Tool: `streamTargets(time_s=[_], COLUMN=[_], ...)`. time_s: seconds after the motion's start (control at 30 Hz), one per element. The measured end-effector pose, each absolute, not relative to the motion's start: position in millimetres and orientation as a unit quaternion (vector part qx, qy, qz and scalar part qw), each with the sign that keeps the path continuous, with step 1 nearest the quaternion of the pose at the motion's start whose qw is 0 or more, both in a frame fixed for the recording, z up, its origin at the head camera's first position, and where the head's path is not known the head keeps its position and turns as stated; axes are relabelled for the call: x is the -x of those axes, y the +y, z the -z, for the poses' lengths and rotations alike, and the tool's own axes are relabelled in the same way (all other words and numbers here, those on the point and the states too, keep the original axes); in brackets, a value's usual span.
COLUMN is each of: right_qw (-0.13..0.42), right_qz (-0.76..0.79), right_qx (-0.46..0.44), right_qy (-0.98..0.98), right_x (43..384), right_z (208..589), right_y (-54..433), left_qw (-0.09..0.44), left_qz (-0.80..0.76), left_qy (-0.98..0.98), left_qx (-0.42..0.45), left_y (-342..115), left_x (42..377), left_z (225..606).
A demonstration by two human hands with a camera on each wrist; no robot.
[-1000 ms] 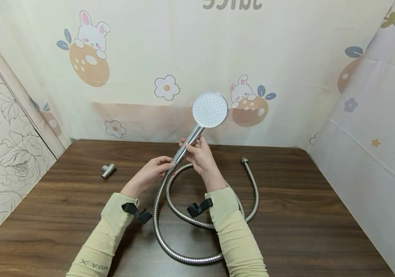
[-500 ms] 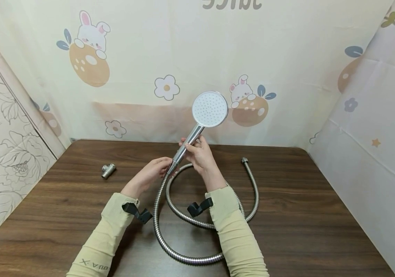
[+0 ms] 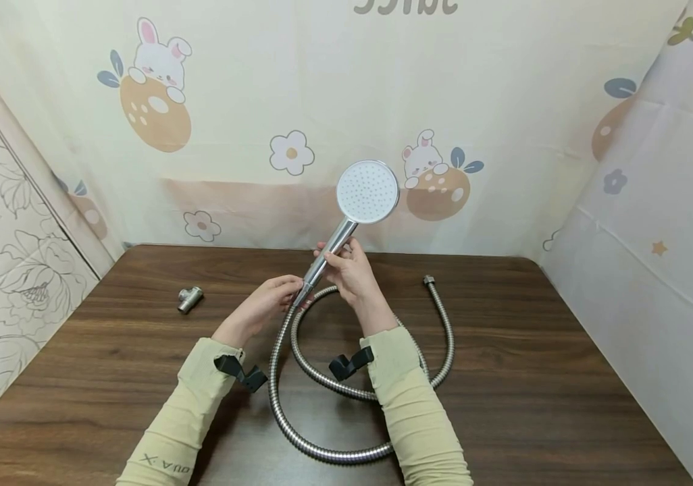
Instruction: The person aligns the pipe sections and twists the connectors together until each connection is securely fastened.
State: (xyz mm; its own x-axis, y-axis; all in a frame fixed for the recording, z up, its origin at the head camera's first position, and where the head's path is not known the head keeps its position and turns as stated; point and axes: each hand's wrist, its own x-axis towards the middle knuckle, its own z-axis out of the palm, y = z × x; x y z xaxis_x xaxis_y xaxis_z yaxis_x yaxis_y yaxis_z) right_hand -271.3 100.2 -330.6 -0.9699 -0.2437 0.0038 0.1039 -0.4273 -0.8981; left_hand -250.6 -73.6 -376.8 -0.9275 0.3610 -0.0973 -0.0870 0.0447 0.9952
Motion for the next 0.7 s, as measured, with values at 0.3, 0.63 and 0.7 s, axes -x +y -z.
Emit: streamTargets(time_s=[0.3,0.63,0.7], right_qw=[0.103,0.11,0.112], right_qz=[0.838,0.843,0.845], right_qx=[0.072,0.064,0.062], right_qy=[0.532,0.522,0.52], right_x=[271.4,271.7,271.5], right_z=[332.2,332.9,333.3], right_y=[100.5,99.7,99.9], left_qw=[0.164,0.144,0.144], left_qz=[-0.678,-0.676,-0.674], left_qy=[0.71,0.717,0.719], left_qx=[-0.102,-0.093,-0.089], left_y=[-75.8,-75.7,-75.5], left_x=[252.2,251.0,250.8], left_z=[376.7,376.9,377.5])
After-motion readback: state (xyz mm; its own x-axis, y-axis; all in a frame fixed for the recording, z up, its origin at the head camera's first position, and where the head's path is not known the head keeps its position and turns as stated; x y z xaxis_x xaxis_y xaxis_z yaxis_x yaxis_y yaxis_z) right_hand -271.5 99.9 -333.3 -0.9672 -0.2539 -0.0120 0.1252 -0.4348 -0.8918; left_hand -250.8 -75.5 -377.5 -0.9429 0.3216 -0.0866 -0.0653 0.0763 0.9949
